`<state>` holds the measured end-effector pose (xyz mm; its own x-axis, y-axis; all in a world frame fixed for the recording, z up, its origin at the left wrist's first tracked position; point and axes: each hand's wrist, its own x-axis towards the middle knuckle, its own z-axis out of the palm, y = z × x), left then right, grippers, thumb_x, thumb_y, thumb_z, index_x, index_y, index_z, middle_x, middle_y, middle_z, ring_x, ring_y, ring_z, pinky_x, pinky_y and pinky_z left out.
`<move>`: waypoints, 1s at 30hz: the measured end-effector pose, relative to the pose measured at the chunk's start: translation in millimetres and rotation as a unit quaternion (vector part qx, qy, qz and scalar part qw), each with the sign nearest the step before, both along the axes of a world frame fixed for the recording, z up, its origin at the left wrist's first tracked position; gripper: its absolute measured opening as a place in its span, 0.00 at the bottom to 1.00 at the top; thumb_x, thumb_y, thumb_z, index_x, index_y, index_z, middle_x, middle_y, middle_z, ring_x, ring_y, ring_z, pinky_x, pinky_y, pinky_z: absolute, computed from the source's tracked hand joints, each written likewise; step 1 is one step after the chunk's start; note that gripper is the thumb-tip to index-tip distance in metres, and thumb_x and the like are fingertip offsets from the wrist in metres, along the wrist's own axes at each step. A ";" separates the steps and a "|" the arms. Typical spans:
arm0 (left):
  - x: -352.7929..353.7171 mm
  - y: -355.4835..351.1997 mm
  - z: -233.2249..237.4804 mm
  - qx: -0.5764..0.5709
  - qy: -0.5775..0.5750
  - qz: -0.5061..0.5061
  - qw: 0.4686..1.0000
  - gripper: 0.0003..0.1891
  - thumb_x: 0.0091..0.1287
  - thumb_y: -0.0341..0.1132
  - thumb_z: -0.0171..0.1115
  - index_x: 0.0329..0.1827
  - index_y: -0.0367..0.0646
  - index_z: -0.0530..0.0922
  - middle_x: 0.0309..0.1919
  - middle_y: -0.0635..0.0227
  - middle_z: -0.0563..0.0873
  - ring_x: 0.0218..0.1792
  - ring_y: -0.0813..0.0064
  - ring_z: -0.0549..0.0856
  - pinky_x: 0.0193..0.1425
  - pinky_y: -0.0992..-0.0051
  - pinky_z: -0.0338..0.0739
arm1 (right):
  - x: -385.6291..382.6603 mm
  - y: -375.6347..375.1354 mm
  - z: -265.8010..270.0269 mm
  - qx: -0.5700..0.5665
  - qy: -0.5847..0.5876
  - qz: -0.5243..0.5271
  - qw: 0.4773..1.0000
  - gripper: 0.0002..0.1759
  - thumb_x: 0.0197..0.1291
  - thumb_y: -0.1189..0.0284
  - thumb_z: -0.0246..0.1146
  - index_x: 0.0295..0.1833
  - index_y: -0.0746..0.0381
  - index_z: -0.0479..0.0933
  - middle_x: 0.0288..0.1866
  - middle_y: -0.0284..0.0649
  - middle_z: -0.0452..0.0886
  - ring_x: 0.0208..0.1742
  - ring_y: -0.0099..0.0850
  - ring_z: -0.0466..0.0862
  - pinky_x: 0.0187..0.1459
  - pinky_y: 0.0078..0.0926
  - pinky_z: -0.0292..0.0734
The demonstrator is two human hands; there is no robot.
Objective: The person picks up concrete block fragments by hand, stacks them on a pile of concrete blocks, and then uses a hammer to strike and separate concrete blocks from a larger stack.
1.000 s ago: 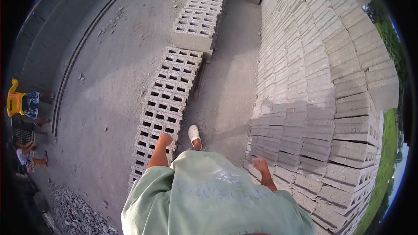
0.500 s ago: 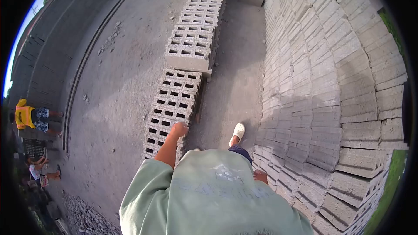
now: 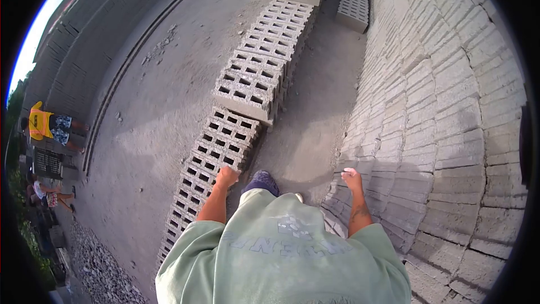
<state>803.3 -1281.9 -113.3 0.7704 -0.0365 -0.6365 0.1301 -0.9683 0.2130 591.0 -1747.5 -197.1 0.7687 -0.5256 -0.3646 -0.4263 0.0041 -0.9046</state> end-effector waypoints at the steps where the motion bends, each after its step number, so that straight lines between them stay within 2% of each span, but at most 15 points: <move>1: 5.7 4.8 -33.2 0.003 -0.015 -0.011 1.000 0.15 0.55 0.47 0.61 0.37 0.47 0.84 0.42 0.55 0.83 0.46 0.56 0.82 0.52 0.62 0.75 | 15.2 -8.8 -1.1 -0.004 0.000 0.009 1.000 0.17 0.51 0.74 0.66 0.47 0.67 0.75 0.28 0.34 0.80 0.27 0.20 0.77 0.26 0.18 0.70; 6: 5.6 0.7 -86.2 -0.093 -0.107 0.089 0.986 0.20 0.56 0.50 0.59 0.45 0.45 0.81 0.44 0.47 0.81 0.48 0.52 0.80 0.53 0.61 0.74 | 43.7 -11.7 -43.2 0.055 0.084 -0.004 0.995 0.11 0.53 0.73 0.63 0.41 0.67 0.78 0.26 0.33 0.79 0.23 0.22 0.76 0.25 0.19 0.71; 9: 17.4 -13.3 -94.2 -0.113 -0.066 0.060 0.990 0.16 0.54 0.44 0.55 0.38 0.43 0.81 0.42 0.47 0.81 0.47 0.48 0.79 0.52 0.60 0.74 | 26.6 5.4 -56.0 0.183 0.162 0.027 0.969 0.11 0.54 0.69 0.61 0.39 0.65 0.79 0.28 0.37 0.82 0.28 0.24 0.81 0.29 0.23 0.75; 12: 40.9 -28.8 -99.7 -0.133 -0.093 0.018 0.987 0.14 0.49 0.39 0.55 0.34 0.43 0.81 0.37 0.49 0.82 0.42 0.48 0.81 0.50 0.59 0.75 | 37.1 0.3 -89.8 0.008 0.179 0.105 0.978 0.08 0.54 0.69 0.59 0.37 0.62 0.78 0.25 0.35 0.79 0.26 0.30 0.79 0.28 0.29 0.74; 13: 48.9 -34.3 -95.2 -0.110 -0.083 0.025 0.990 0.12 0.49 0.38 0.54 0.32 0.43 0.81 0.34 0.50 0.82 0.41 0.49 0.81 0.49 0.61 0.76 | 38.8 -16.6 -108.9 -0.183 0.201 0.244 0.931 0.10 0.54 0.69 0.57 0.38 0.62 0.78 0.27 0.37 0.79 0.27 0.34 0.80 0.29 0.33 0.75; 14: 55.1 -36.9 -94.6 -0.112 -0.081 0.024 0.990 0.12 0.49 0.38 0.54 0.32 0.43 0.81 0.34 0.50 0.82 0.41 0.49 0.81 0.49 0.61 0.76 | 40.6 -28.5 -117.1 -0.361 0.213 0.369 0.829 0.12 0.55 0.68 0.56 0.39 0.62 0.79 0.28 0.39 0.80 0.28 0.37 0.81 0.31 0.37 0.75; 15: 60.5 -33.6 -95.8 -0.121 -0.088 0.029 0.988 0.12 0.49 0.37 0.55 0.33 0.43 0.82 0.34 0.50 0.83 0.41 0.50 0.82 0.49 0.62 0.76 | 74.8 -33.7 -52.6 -0.429 0.135 0.578 0.681 0.15 0.57 0.67 0.51 0.40 0.66 0.77 0.32 0.47 0.81 0.31 0.43 0.81 0.33 0.42 0.76; 17: 75.2 -35.2 -83.8 -0.147 -0.165 0.070 0.973 0.13 0.47 0.35 0.56 0.35 0.44 0.83 0.34 0.52 0.84 0.40 0.53 0.83 0.47 0.64 0.77 | 102.9 -83.6 -139.7 -0.244 0.125 0.443 0.854 0.13 0.54 0.67 0.55 0.39 0.65 0.77 0.32 0.48 0.81 0.32 0.41 0.82 0.33 0.39 0.77; 18: 86.7 -32.2 -76.9 -0.159 -0.107 0.122 0.974 0.13 0.49 0.36 0.58 0.35 0.42 0.84 0.32 0.53 0.85 0.36 0.58 0.85 0.44 0.66 0.78 | 114.1 -109.9 -186.4 -0.150 0.098 0.360 0.915 0.12 0.53 0.67 0.58 0.38 0.64 0.77 0.32 0.49 0.81 0.33 0.40 0.83 0.33 0.38 0.77; 19: 92.4 -38.0 -48.7 -0.188 -0.078 0.206 0.957 0.12 0.50 0.37 0.59 0.33 0.40 0.84 0.28 0.54 0.85 0.32 0.60 0.85 0.42 0.68 0.78 | 149.8 -109.5 -141.8 0.145 0.109 0.228 0.957 0.12 0.55 0.68 0.57 0.39 0.65 0.76 0.31 0.50 0.81 0.30 0.39 0.83 0.29 0.39 0.77; 20: 97.8 -48.4 -15.8 -0.216 -0.047 0.288 0.932 0.12 0.52 0.38 0.59 0.32 0.38 0.84 0.24 0.55 0.85 0.29 0.63 0.85 0.40 0.69 0.79 | 184.8 -112.6 -104.2 0.394 0.109 0.022 0.912 0.12 0.56 0.69 0.56 0.40 0.67 0.74 0.29 0.50 0.81 0.28 0.39 0.83 0.26 0.40 0.76; 22: 98.7 -42.8 -27.8 -0.143 -0.140 0.291 0.936 0.14 0.56 0.41 0.60 0.29 0.36 0.84 0.17 0.58 0.83 0.23 0.65 0.84 0.36 0.70 0.78 | 261.9 -100.2 -46.0 0.242 0.142 0.045 0.959 0.13 0.59 0.68 0.55 0.41 0.69 0.75 0.31 0.52 0.81 0.23 0.41 0.81 0.25 0.36 0.77; 24: 93.2 -51.7 -13.3 -0.114 -0.146 0.360 0.914 0.19 0.59 0.47 0.57 0.26 0.37 0.84 0.16 0.58 0.82 0.22 0.64 0.83 0.35 0.67 0.76 | 343.7 -80.7 -3.3 0.008 0.204 0.133 0.970 0.15 0.62 0.65 0.53 0.40 0.66 0.76 0.26 0.47 0.81 0.22 0.34 0.81 0.24 0.32 0.76; 28: 49.5 -67.3 -48.5 -0.029 -0.161 0.493 0.854 0.25 0.62 0.51 0.52 0.22 0.37 0.83 0.19 0.55 0.83 0.25 0.57 0.83 0.36 0.61 0.75 | 480.7 -46.0 52.8 -0.120 0.195 0.266 0.936 0.16 0.63 0.59 0.53 0.37 0.60 0.79 0.23 0.40 0.81 0.20 0.28 0.80 0.23 0.29 0.73; 30: 24.6 -98.4 -43.6 0.005 -0.190 0.492 0.850 0.25 0.62 0.51 0.53 0.22 0.36 0.83 0.20 0.52 0.82 0.27 0.53 0.82 0.35 0.59 0.74 | 531.1 -25.9 59.2 -0.185 0.109 0.311 0.926 0.20 0.63 0.56 0.52 0.32 0.60 0.79 0.24 0.43 0.81 0.24 0.34 0.81 0.29 0.34 0.75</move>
